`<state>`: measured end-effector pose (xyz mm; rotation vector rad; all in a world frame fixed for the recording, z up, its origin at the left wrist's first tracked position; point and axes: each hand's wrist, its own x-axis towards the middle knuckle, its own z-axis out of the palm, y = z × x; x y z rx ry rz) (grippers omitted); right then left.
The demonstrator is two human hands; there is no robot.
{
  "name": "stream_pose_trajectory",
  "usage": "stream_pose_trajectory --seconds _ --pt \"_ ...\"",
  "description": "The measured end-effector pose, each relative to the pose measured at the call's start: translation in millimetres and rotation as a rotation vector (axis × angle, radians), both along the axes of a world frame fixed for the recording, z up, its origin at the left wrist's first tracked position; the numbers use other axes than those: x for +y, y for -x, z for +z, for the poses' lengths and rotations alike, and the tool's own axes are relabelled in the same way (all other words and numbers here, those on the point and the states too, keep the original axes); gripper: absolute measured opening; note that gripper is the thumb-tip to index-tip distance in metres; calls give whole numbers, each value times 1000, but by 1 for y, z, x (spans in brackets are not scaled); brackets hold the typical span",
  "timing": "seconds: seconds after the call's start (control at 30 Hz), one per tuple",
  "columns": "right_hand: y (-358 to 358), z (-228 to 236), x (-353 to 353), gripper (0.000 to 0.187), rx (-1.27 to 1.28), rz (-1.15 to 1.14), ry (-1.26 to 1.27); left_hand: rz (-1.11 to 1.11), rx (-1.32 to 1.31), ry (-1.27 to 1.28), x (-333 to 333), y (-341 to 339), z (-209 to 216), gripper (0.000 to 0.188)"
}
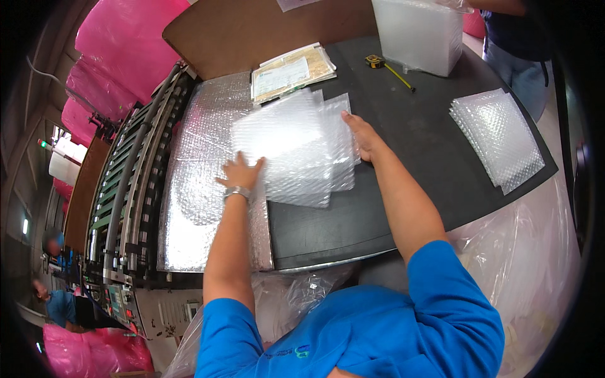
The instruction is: The person stacks sheets of bubble wrap on a table. They pick up sheets from a pile, align them, and place them into a neat stack. Another person is visible in the background handling similar materials.
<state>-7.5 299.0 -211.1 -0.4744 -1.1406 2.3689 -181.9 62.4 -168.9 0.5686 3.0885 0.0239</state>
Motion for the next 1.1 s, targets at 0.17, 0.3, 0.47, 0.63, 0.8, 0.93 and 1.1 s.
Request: stream_pose_trajectory --seconds 0.17,0.3,0.47,0.63,0.8,0.93,1.1 --pt "-21 11 1 58 -59 17 -99 -227 -44 -380 27 -55 -32 85" --pt "-34 16 -2 69 120 -32 -309 -339 -203 -999 2 -38 -32 97" --pt "-95 61 -20 74 380 16 -450 -449 -309 -1334 -41 -55 17 83" --pt "-144 58 -33 64 43 243 -678 -705 -386 -1462 -74 -82 -5 65" --pt "-165 54 -48 72 62 23 -594 -615 -541 -1383 -59 -85 -50 89" --pt "-177 65 -49 85 170 -21 -598 -795 -526 -1416 -65 -94 -24 91" --pt "-196 67 -53 93 38 -61 -762 -796 -396 -1342 -66 -88 -39 90"
